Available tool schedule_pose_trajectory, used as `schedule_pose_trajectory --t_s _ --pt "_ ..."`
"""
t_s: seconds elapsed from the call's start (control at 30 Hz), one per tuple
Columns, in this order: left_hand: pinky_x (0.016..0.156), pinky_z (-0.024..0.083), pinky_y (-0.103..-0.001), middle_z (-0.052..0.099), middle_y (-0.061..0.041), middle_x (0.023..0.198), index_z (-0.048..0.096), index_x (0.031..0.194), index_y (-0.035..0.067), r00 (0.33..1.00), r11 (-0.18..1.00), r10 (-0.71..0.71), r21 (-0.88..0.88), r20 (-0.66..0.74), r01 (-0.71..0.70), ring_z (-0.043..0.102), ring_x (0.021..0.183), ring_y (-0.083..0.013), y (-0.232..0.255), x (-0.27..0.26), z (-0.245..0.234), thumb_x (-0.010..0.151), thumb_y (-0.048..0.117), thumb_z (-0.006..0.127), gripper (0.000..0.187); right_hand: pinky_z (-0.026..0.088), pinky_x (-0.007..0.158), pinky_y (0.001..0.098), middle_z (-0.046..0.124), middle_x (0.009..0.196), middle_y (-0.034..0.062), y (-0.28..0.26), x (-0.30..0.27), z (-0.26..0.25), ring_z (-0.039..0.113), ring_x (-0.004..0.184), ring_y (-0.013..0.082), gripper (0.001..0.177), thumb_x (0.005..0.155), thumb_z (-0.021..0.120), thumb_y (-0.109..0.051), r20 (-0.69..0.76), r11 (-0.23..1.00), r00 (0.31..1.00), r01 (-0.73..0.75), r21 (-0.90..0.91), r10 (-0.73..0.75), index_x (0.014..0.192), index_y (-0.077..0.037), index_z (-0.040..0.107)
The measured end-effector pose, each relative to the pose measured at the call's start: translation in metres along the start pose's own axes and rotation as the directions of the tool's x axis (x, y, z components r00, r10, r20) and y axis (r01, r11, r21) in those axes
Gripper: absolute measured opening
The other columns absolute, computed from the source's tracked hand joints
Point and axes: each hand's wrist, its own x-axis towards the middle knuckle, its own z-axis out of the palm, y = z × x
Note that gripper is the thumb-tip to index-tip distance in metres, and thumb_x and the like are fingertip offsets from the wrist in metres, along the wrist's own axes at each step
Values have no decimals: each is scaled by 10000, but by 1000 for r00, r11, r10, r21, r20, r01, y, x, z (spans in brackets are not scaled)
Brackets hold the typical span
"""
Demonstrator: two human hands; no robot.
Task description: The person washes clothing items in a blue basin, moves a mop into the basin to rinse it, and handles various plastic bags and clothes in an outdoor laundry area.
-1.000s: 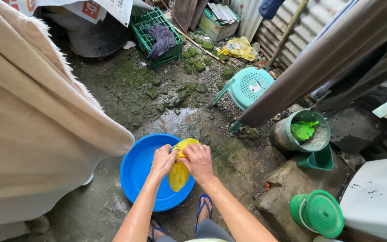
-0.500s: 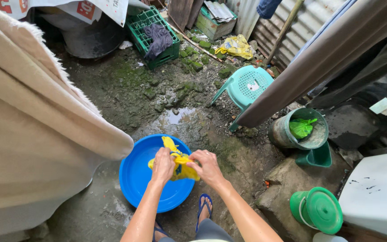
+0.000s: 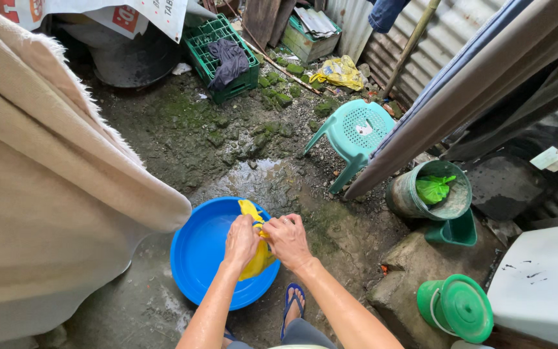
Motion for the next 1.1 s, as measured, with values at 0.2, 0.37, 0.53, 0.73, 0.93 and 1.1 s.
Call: schedule_pose_trajectory --t_s 0.2,0.37,0.53,0.73,0.93,1.1 --pt "876 501 -523 676 -221 1043 687 1053 20 994 994 -105 -14 -14 105 640 1012 -436 0 9 -5 882 70 596 200 362 984 454 662 935 7 -4 0 -20 631 986 223 130 851 748 -213 -70 989 993 104 105 -97 887 -146 643" --pt "847 503 -537 708 -252 984 711 1000 7 982 976 -179 -133 -60 170 663 977 -456 -36 28 23 884 120 611 190 360 998 438 691 972 -8 5 -12 -17 649 1021 192 142 858 754 -231 -68 974 998 22 226 -7 879 -129 658" --pt "816 510 -532 718 -259 909 709 905 -7 975 956 -223 -197 -10 216 679 929 -455 -59 34 37 837 210 665 231 354 1004 456 691 1034 20 20 -16 -20 621 1085 232 254 848 765 -281 -53 957 980 -176 232 193 1034 -127 684" --pt "789 504 -542 712 -269 884 693 861 -25 982 975 -187 -124 -30 182 676 910 -460 -34 32 26 852 248 690 273 298 1016 547 643 1084 102 -12 3 -22 579 1086 301 471 725 794 -318 -174 993 981 -73 94 89 1106 -83 648" --pt "776 517 -522 716 -250 874 697 878 -21 982 973 -177 -161 -69 164 688 878 -443 -29 33 16 818 181 709 211 328 1063 527 652 941 27 4 16 -1 613 1034 241 153 848 738 -189 -69 998 996 -59 -10 58 969 -149 653" --pt "803 528 -510 734 -236 920 707 953 11 949 938 -291 -228 -117 260 709 913 -411 -58 43 -7 865 145 674 164 366 1039 455 658 970 39 22 3 -15 617 1029 241 155 881 720 -157 -30 975 992 -117 191 125 1004 -116 634"
